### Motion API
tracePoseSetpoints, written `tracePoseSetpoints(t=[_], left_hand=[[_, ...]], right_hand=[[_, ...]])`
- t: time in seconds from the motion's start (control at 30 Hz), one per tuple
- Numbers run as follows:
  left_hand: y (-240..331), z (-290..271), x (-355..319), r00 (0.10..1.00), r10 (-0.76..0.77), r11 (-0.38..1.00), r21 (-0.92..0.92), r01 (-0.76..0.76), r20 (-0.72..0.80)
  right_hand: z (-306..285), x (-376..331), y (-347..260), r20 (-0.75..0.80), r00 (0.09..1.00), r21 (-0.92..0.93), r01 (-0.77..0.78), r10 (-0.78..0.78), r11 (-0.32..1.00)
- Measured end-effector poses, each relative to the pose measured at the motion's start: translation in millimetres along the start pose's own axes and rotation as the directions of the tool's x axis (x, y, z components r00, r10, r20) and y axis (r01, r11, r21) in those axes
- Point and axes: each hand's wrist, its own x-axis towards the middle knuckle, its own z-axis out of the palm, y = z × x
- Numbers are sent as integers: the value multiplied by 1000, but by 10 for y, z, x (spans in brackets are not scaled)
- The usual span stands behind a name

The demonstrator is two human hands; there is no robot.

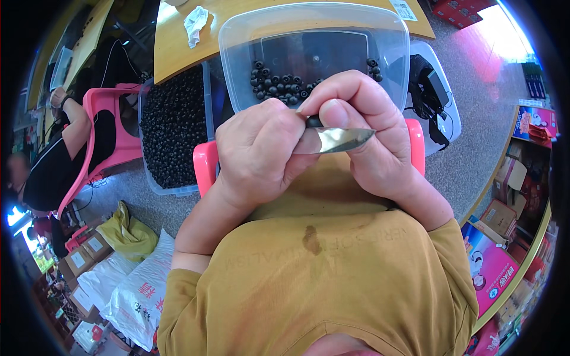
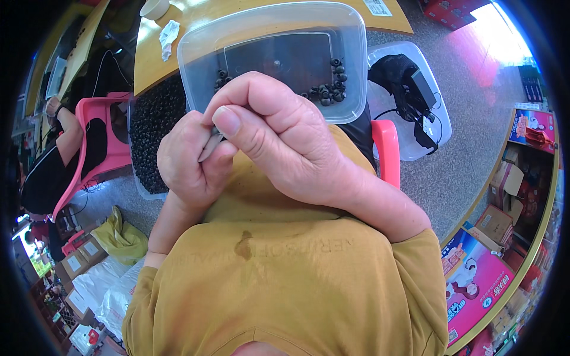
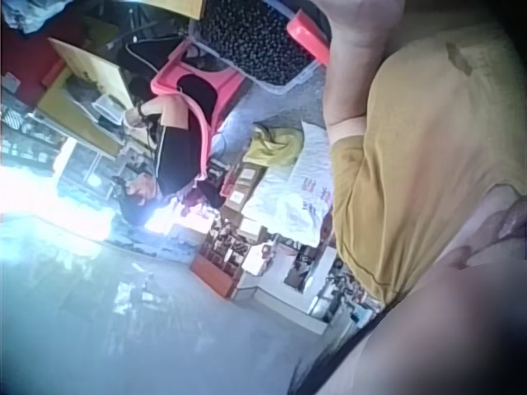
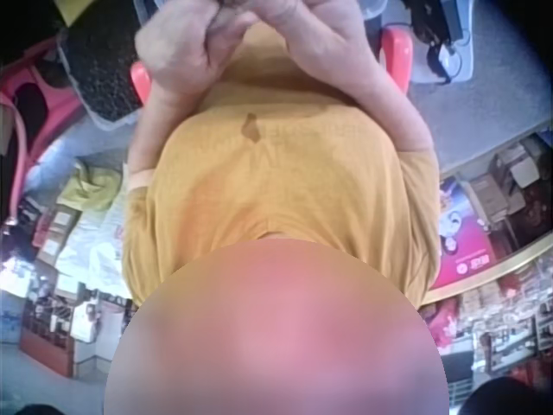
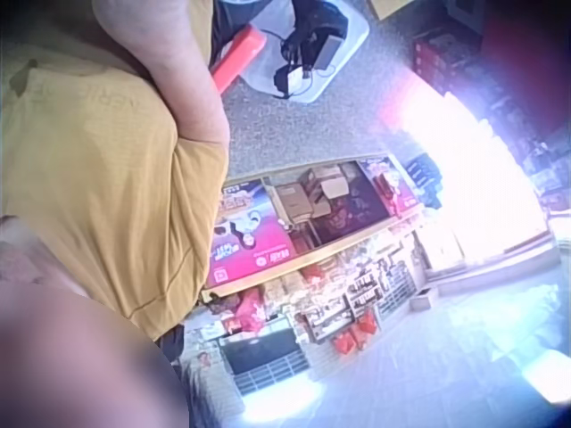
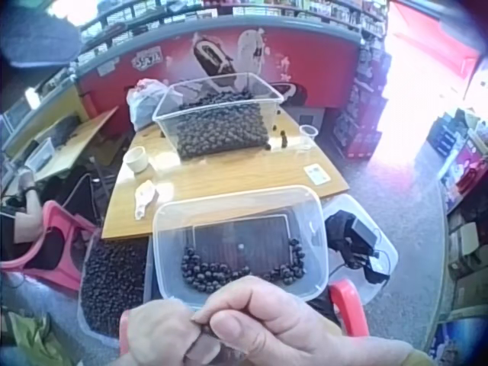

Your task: Peeling small dark round objects using a small manual knife.

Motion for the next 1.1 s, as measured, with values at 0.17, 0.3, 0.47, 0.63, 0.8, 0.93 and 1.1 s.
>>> tracePoseSetpoints(t=[0.17, 0.3, 0.47, 0.63, 0.8, 0.93, 1.1], left_hand=[[-25, 25, -41, 1000, 21, 1000, 22, -21, -8], [-4, 7, -33, 999, 34, 999, 21, -33, -31], [31, 11, 8, 996, 0, 1000, 1, 0, -88], [5, -5, -28, 998, 18, 1000, 15, -17, -66], [2, -12, -16, 999, 24, 1000, -11, -24, -32], [0, -2, -29, 999, 16, 999, -36, -17, -32], [13, -7, -29, 1000, -6, 999, -37, 5, -27]], right_hand=[[21, -15, -28, -8, 997, 88, -74, 75, 993], [25, -20, -71, 8, 996, 85, -94, 94, 992], [63, -26, -45, 3, 994, 107, -105, 106, 989], [89, -9, -126, 4, 964, 288, -257, 267, 923], [86, 7, -159, 8, 947, 354, -303, 321, 885], [126, -1, -86, -55, 946, 355, -280, 319, 892], [74, -2, -98, 24, 934, 396, -335, 355, 855]])
